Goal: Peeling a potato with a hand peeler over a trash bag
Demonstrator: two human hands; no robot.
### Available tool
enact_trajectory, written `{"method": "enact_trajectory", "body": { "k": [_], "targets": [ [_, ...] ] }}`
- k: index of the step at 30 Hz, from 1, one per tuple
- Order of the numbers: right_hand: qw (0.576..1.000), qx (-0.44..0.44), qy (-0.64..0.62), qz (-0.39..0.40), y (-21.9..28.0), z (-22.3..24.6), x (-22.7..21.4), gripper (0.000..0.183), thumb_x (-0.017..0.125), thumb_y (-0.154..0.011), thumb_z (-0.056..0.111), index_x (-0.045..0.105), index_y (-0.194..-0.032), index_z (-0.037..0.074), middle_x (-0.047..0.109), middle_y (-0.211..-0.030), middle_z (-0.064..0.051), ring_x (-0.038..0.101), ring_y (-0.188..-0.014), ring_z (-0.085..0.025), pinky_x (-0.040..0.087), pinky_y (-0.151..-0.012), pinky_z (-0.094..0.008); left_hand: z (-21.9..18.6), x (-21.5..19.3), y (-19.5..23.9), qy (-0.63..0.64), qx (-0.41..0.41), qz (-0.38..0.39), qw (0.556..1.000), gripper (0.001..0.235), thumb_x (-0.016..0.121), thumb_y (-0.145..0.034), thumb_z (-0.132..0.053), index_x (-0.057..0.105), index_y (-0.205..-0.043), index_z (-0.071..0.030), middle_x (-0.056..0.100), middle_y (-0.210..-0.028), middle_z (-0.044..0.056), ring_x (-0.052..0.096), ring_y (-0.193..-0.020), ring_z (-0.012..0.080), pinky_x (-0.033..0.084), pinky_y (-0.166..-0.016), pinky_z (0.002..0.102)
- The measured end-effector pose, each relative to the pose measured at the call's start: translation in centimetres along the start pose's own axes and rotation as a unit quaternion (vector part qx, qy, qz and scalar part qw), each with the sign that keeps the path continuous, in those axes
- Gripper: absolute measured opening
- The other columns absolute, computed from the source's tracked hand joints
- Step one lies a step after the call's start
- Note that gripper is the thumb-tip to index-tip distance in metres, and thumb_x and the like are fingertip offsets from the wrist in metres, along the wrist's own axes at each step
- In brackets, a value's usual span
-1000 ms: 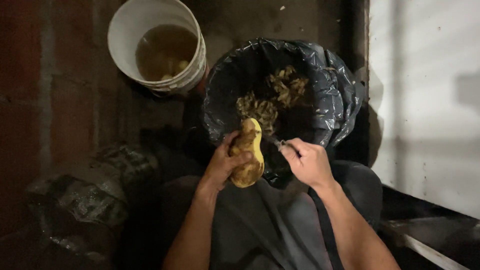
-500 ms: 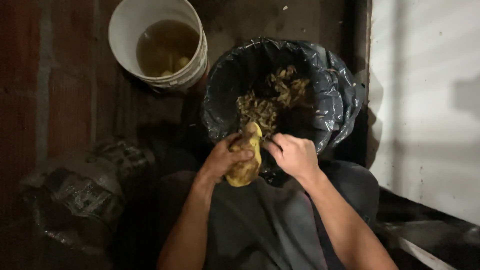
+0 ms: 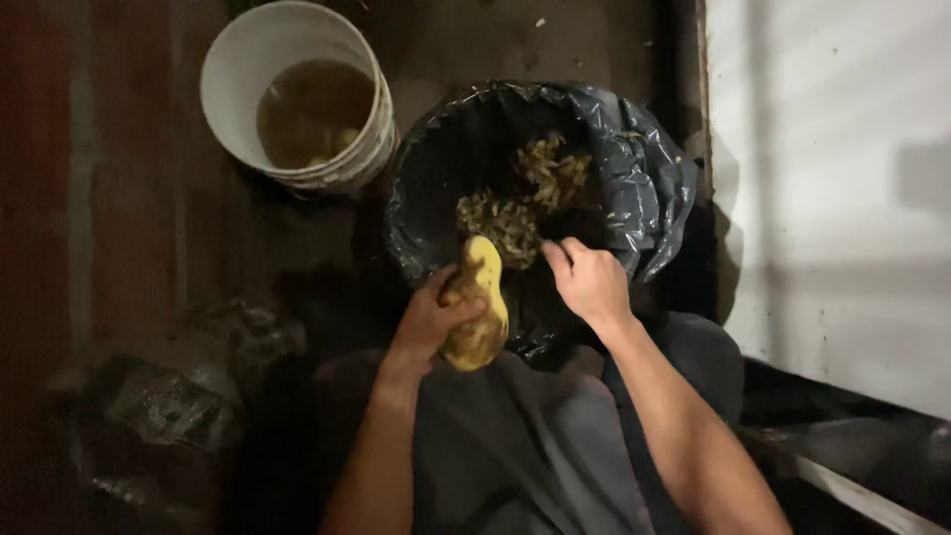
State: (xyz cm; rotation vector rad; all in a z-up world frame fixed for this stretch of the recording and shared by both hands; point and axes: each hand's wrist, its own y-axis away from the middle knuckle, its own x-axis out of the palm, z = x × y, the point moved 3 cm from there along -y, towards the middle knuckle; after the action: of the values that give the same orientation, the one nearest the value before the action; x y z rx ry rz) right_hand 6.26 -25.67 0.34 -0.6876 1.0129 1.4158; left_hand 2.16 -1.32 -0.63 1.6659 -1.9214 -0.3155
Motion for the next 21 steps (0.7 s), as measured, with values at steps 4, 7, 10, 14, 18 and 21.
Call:
{"method": "enact_trajectory", "body": {
  "k": [4, 7, 10, 14, 18, 21],
  "targets": [
    [0.996, 0.037, -0.084, 0.003, 2.3, -0.1, 0.7, 0.045, 0.057, -0.104, 0.052, 0.069, -0.088, 0.012, 0.074, -0.079, -0.017, 0.071, -0.091, -0.042, 0.056, -0.076, -0.054, -1.2, -0.7, 0.7, 0.057, -0.001, -0.022, 0.998, 0.099, 0.097, -0.064, -0.022, 0.049, -0.147, 0.0, 0.062, -0.126, 0.023, 0.061, -0.115, 0.0347, 0.051, -0.099, 0.049],
    [0.988, 0.043, -0.15, -0.001, 4.0, 0.2, 0.1, 0.042, 0.053, -0.106, 0.049, 0.073, -0.092, 0.015, 0.077, -0.083, -0.013, 0.072, -0.096, -0.039, 0.058, -0.079, -0.05, -2.6, 0.0, 1.6, 0.068, 0.019, -0.019, 0.997, 0.111, 0.097, -0.062, -0.019, 0.037, -0.151, 0.006, 0.057, -0.13, 0.022, 0.057, -0.12, 0.0329, 0.048, -0.103, 0.049],
    [0.975, 0.041, -0.218, 0.018, 4.9, 1.0, 0.2, 0.039, 0.052, -0.108, 0.037, 0.072, -0.087, 0.011, 0.068, -0.064, -0.015, 0.072, -0.073, -0.032, 0.056, -0.071, -0.048, -3.1, -0.2, 2.0, 0.09, 0.043, 0.019, 0.995, 0.087, 0.096, -0.065, -0.015, 0.055, -0.14, -0.002, 0.066, -0.118, 0.016, 0.062, -0.112, 0.0294, 0.053, -0.099, 0.048],
    [0.966, 0.039, -0.254, 0.029, 5.4, 0.3, 0.8, 0.04, 0.053, -0.107, 0.032, 0.07, -0.078, 0.009, 0.062, -0.053, -0.013, 0.064, -0.061, -0.025, 0.054, -0.065, -0.045, 0.3, -1.3, 0.3, 0.217, 0.029, -0.021, 0.975, 0.069, 0.092, -0.071, -0.018, 0.061, -0.129, 0.002, 0.067, -0.113, 0.017, 0.064, -0.104, 0.0316, 0.055, -0.092, 0.049],
    [0.953, 0.03, -0.301, 0.034, 6.3, 1.4, -0.4, 0.044, 0.051, -0.108, 0.03, 0.069, -0.073, 0.011, 0.056, -0.046, -0.005, 0.056, -0.052, -0.018, 0.052, -0.057, -0.035, 1.7, -1.9, -1.0, 0.437, -0.046, -0.095, 0.893, 0.049, 0.084, -0.079, -0.033, 0.069, -0.112, -0.002, 0.072, -0.102, 0.017, 0.071, -0.09, 0.0341, 0.058, -0.076, 0.048],
    [0.948, 0.008, -0.316, 0.035, 6.3, 0.2, 0.5, 0.046, 0.05, -0.109, 0.032, 0.07, -0.073, 0.011, 0.055, -0.044, -0.003, 0.052, -0.048, -0.017, 0.05, -0.053, -0.033, -2.4, -0.8, 1.5, 0.503, -0.076, -0.069, 0.858, 0.036, 0.08, -0.079, -0.031, 0.068, -0.1, -0.004, 0.07, -0.093, 0.012, 0.071, -0.083, 0.0308, 0.059, -0.074, 0.042]
  ]
}}
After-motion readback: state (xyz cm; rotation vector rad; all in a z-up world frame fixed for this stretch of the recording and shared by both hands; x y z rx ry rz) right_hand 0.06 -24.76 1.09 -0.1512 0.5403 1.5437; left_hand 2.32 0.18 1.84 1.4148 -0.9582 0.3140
